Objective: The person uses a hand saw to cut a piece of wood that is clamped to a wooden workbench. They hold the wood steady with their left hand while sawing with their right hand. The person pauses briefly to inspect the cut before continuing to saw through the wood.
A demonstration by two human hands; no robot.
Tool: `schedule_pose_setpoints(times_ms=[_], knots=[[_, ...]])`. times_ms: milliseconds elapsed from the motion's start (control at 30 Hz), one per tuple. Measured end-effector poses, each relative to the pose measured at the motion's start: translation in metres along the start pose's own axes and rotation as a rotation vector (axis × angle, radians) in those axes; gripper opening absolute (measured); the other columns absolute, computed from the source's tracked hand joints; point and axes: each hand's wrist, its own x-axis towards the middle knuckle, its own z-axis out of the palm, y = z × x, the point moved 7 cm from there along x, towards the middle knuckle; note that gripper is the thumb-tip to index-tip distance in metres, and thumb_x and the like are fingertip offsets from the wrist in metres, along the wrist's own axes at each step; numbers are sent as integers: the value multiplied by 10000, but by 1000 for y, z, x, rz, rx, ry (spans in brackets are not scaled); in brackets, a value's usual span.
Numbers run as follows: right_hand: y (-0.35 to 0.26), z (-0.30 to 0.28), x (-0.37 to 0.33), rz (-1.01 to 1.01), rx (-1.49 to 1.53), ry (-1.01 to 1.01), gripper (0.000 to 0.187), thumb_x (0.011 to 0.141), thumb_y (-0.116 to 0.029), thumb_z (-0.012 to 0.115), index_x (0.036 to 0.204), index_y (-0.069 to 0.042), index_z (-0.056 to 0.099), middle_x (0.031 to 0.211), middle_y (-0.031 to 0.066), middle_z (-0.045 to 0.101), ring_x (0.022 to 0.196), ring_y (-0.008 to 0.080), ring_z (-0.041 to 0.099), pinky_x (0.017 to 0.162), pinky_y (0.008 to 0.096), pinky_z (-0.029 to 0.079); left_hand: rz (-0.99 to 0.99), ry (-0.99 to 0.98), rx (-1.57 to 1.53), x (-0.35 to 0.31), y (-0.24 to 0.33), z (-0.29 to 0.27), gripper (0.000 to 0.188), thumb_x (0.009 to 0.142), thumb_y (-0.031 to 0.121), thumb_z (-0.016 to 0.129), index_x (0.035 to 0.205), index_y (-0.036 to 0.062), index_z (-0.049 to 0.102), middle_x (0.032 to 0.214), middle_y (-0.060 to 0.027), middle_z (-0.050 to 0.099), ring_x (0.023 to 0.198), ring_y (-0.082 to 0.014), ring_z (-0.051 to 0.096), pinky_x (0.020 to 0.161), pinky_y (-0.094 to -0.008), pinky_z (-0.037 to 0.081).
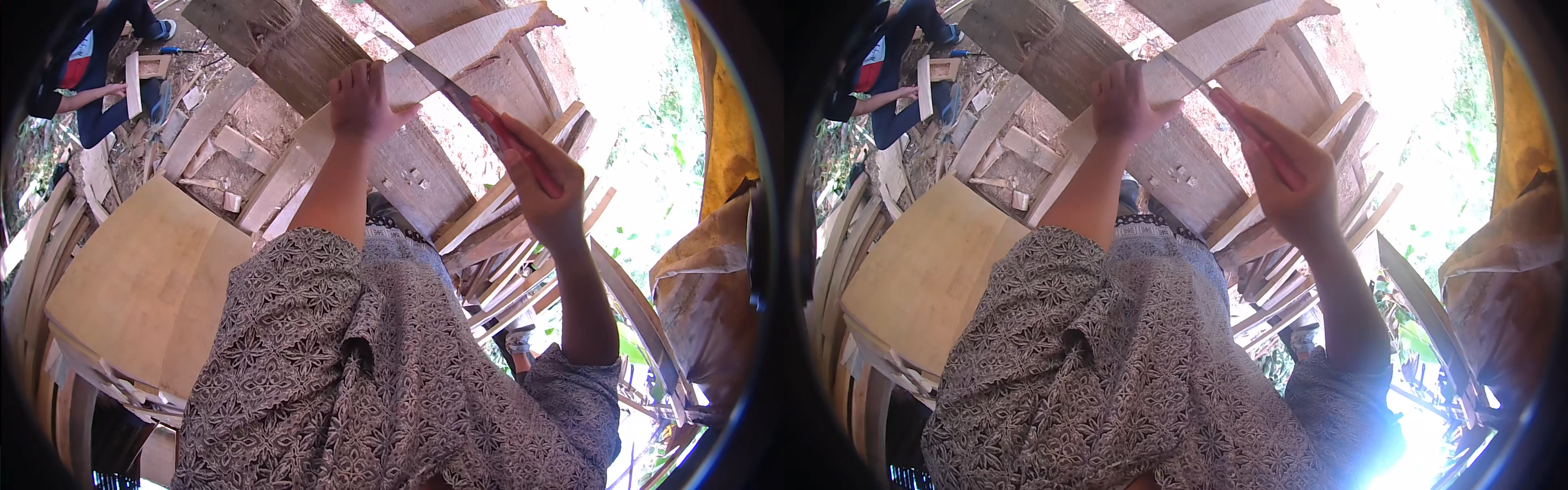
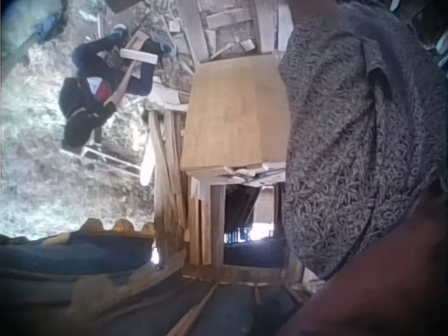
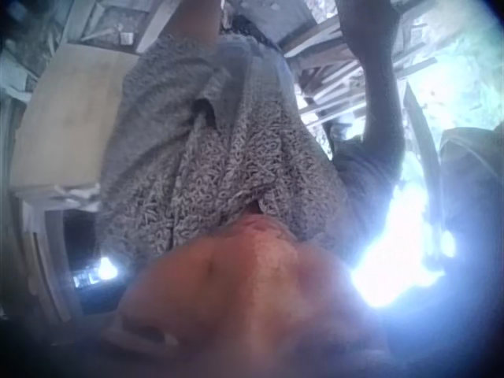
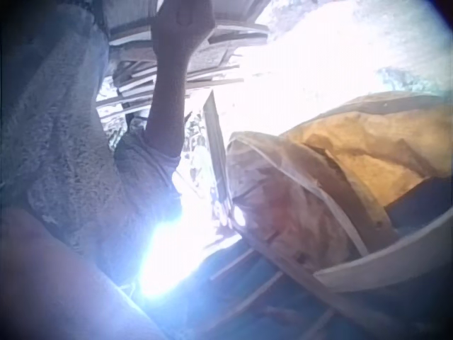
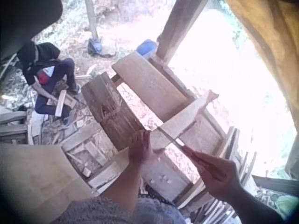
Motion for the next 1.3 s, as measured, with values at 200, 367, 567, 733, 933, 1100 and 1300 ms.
schedule_pose_setpoints(times_ms=[200,367,567,733,933,1100,1300], knots=[[85,-1,-29,-281,173,-47,425,1006,97,527,1426,41,552,1410,213,629,1359,235,545,1130,355,435,-2,35,23,-2,3,1,861,686,701,807,1229,94,527,1214,-113,550,1193,-300,525,988,-479,400],[196,6,-42,-162,301,-28,471,997,101,558,1458,7,536,1441,181,615,1366,231,546,1138,365,435,29,85,43,-4,6,15,861,647,702,826,1215,113,557,1220,-120,557,1178,-332,545,993,-502,423],[189,5,-68,-102,177,11,493,991,30,618,1474,-33,545,1318,110,680,1213,172,611,1014,291,476,35,97,91,-4,6,25,857,642,707,827,1221,131,568,1221,-124,555,1210,-352,536,1021,-516,429],[123,-42,-107,-214,215,-76,520,985,118,540,1486,-12,503,1419,147,648,1355,235,583,1079,315,462,29,87,87,-11,1,14,884,669,735,807,1258,131,544,1252,-124,530,1242,-346,516,1040,-543,420],[53,-66,-105,-233,19,-117,521,974,134,533,1472,-17,515,1412,172,649,1339,241,600,1058,304,474,61,139,46,-8,9,14,882,668,737,808,1242,127,532,1230,-118,522,1226,-344,525,1010,-544,426],[10,-41,-56,-192,-8,-157,458,975,94,579,1422,-4,570,1361,158,683,1284,215,638,1016,290,506,72,179,-17,-14,-7,5,859,631,727,826,1175,117,560,1148,-94,553,1132,-315,559,922,-515,434],[58,75,122,-281,-31,72,363,935,-62,664,1297,-53,691,1144,129,774,1104,217,737,889,311,564,98,213,-94,-1,13,5,844,578,694,858,1123,110,586,1089,-74,565,1060,-280,576,865,-468,429]])
